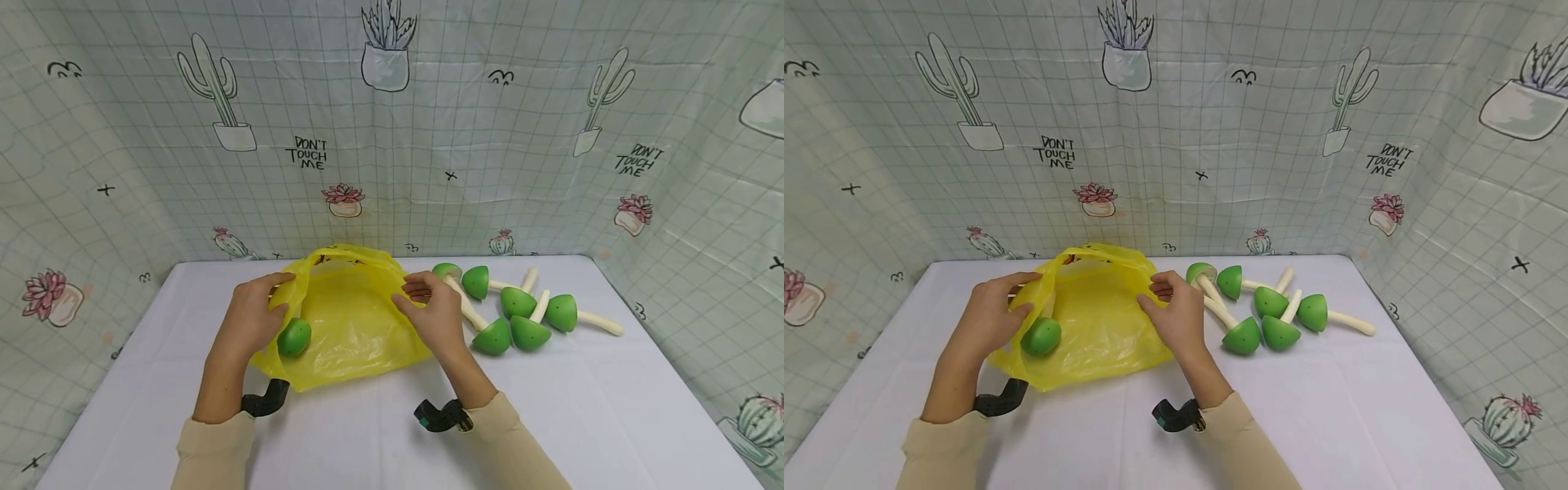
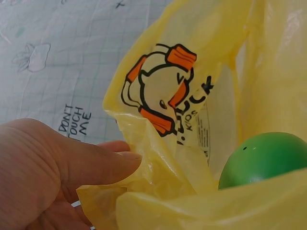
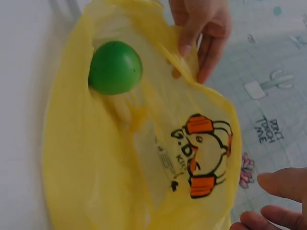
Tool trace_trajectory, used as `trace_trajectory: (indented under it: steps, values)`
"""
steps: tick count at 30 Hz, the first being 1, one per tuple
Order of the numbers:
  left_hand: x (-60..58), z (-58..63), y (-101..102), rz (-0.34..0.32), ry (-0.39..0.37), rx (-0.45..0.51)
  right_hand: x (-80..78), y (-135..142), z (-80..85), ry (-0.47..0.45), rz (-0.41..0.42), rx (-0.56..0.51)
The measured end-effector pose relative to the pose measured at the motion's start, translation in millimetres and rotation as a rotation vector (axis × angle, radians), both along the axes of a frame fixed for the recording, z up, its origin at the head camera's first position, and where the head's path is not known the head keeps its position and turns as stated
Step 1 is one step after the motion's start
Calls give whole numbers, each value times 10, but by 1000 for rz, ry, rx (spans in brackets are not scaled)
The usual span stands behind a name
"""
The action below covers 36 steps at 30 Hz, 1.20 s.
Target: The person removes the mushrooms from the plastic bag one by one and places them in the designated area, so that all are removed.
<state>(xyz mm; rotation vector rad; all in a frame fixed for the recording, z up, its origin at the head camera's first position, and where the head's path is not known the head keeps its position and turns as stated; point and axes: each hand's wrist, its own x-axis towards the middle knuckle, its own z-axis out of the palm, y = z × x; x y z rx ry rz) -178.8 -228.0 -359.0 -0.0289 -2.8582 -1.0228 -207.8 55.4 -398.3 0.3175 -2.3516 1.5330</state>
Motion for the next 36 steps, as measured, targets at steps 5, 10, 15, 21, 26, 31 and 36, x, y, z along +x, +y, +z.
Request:
trace_trajectory:
  steps: [5,10,15,21,26,31,36]
  values:
    - [10,8,2,12,-11,7,22,-179,-55,0,50,-9]
    - [8,15,-2,13,-7,13,48,-348,-93,-23,85,-16]
    - [2,20,-5,11,-6,12,78,-503,-126,-43,108,-2]
    - [8,30,-10,15,-11,10,122,-658,-170,-56,146,-5]
    - [6,39,-21,10,-11,3,127,-777,-241,-71,175,8]
    - [4,38,-30,6,-5,6,133,-869,-325,-88,195,10]
    - [2,36,-31,9,-5,5,138,-948,-396,-108,209,24]
